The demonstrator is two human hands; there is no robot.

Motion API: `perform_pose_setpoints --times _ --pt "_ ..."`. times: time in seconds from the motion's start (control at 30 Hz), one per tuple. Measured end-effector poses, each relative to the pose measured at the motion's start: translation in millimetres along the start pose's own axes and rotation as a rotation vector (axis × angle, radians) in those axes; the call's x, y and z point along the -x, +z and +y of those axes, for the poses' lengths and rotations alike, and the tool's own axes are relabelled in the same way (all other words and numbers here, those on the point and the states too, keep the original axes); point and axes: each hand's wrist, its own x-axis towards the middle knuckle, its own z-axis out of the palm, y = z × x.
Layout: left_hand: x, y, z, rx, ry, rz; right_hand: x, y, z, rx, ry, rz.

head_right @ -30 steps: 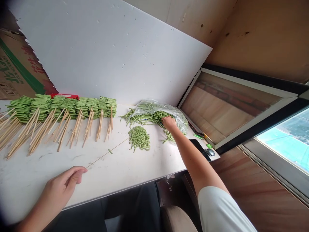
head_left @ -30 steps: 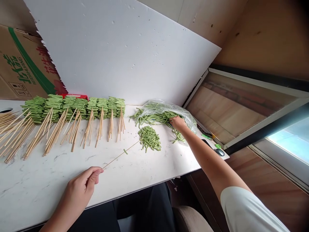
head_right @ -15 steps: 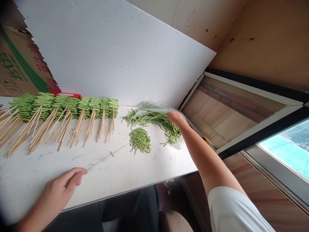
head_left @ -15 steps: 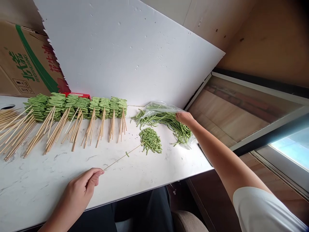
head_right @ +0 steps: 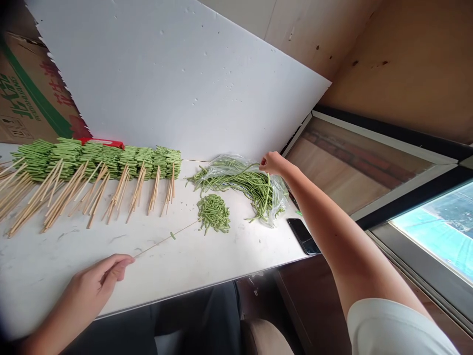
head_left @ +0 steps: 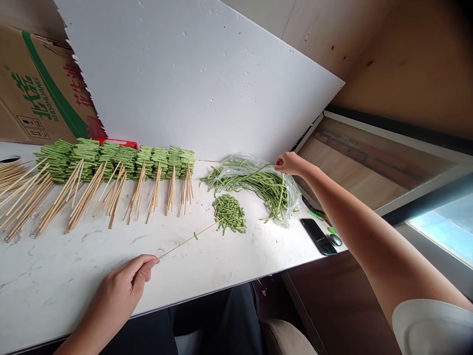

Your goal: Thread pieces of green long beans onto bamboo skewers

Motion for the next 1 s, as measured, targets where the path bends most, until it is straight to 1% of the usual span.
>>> perform_pose_setpoints --times 0.13,0.37,0.43,0.5,0.63,0.7,0.8,0.9,1.0 --pt "0 1.3 -1 0.003 0.001 -0.004 5 -29 8 -0.011 0.05 0.163" --pt "2 0.3 -10 -0.029 -0.008 -0.017 17 -65 19 -0.211 0.136 0.522" --pt "-2 -4.7 -13 -0.053 -0.004 -0.007 22 -77 22 -0.235 0.15 0.61" --pt "-8 -12.5 -19 -0.072 0.007 -0.004 27 -90 25 -0.241 0.155 0.671" --pt "-19 -31.7 -38 -0.112 0.044 -0.042 38 -116 27 -0.33 0.153 0.796" --pt "-24 -40.9 -49 -0.137 0.061 -0.067 43 -125 27 -0.429 0.158 0.835" --pt "-27 -51.8 -60 -0.161 0.078 -0.074 45 -129 28 -0.537 0.202 0.814" --pt "-28 -58.7 -61 -0.162 0.079 -0.054 42 -122 29 -0.556 0.257 0.795" --pt "-28 -62.1 -56 -0.161 0.088 -0.041 35 -114 33 -0.538 0.306 0.793"
